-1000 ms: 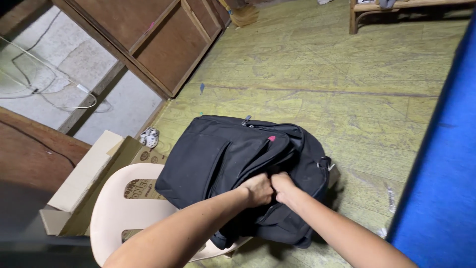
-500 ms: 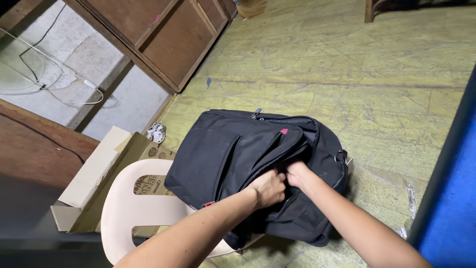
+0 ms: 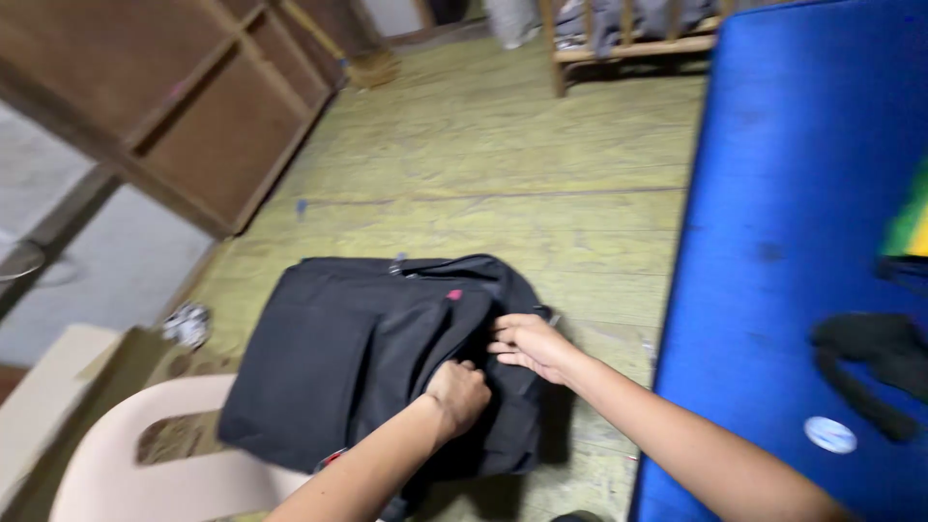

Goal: The person removes a black backpack from its plastic packaging and places it on a chair. They then pick up a small pouch, a light blue pouch, and several sheets of paper from a nearby blue sofa and place them into the backpack. The person also picks up a green notebook, flips through its pages, and places it inside the backpack.

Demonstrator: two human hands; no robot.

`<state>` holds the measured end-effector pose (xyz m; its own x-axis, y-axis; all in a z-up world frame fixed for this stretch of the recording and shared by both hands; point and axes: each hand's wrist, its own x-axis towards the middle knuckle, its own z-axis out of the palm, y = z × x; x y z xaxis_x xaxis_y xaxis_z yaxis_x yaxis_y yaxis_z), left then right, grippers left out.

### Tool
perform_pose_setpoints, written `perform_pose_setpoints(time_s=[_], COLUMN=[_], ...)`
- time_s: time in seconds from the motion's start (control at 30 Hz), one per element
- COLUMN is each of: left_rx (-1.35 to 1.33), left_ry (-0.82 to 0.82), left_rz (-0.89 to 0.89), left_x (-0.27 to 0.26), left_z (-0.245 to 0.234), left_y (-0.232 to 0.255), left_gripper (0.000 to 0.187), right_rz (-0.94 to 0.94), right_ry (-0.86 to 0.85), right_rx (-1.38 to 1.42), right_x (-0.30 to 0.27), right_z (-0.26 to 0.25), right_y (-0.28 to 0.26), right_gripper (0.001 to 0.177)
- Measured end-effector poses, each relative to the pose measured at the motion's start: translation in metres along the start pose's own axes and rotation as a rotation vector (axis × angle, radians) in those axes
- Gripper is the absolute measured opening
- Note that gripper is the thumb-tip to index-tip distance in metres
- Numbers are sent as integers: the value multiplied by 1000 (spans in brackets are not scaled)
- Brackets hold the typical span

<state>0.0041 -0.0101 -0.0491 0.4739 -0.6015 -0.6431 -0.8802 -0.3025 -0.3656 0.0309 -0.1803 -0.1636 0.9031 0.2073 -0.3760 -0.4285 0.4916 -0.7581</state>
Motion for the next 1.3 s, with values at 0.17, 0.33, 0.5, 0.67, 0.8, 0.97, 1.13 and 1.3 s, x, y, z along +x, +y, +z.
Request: perform_pose_setpoints(time_s=[0.17,0.33,0.5,0.67,0.8,0.97,1.13,1.3], left_rx=[-36,-54,-207,-492,-651,-721,-959,-1051], left_ry=[-51,231,517,676,652,548,560,580], left_rz=[-5,187,462,602,609,586,642,710], left_x=[52,103,117,111,105,108,108,106], left_z=[-81,-194,-275,-303,-307,-305,-297,-280], left_y=[37,102,200,261,288,312,329,344], left_gripper=[25,25,31,53,80,92,95,100], right_rz=[-125,-133,-280,-492,-248,102,100,305], right_ry=[120,466,767,1118,1212,922,901,838], right_rx=[-519,-531,-476,-782,-1163,-1632,-1542,-1440], right_x=[-105,-222,-325,-412,-447,-450,-484,-515], right_z=[-65,-150,-239,-324,-352,-347,-332,-334], right_y=[-75,-133,-151,-170,-181,-185,-189,-185], right_gripper=[31,29,26,32,28,38,30,19])
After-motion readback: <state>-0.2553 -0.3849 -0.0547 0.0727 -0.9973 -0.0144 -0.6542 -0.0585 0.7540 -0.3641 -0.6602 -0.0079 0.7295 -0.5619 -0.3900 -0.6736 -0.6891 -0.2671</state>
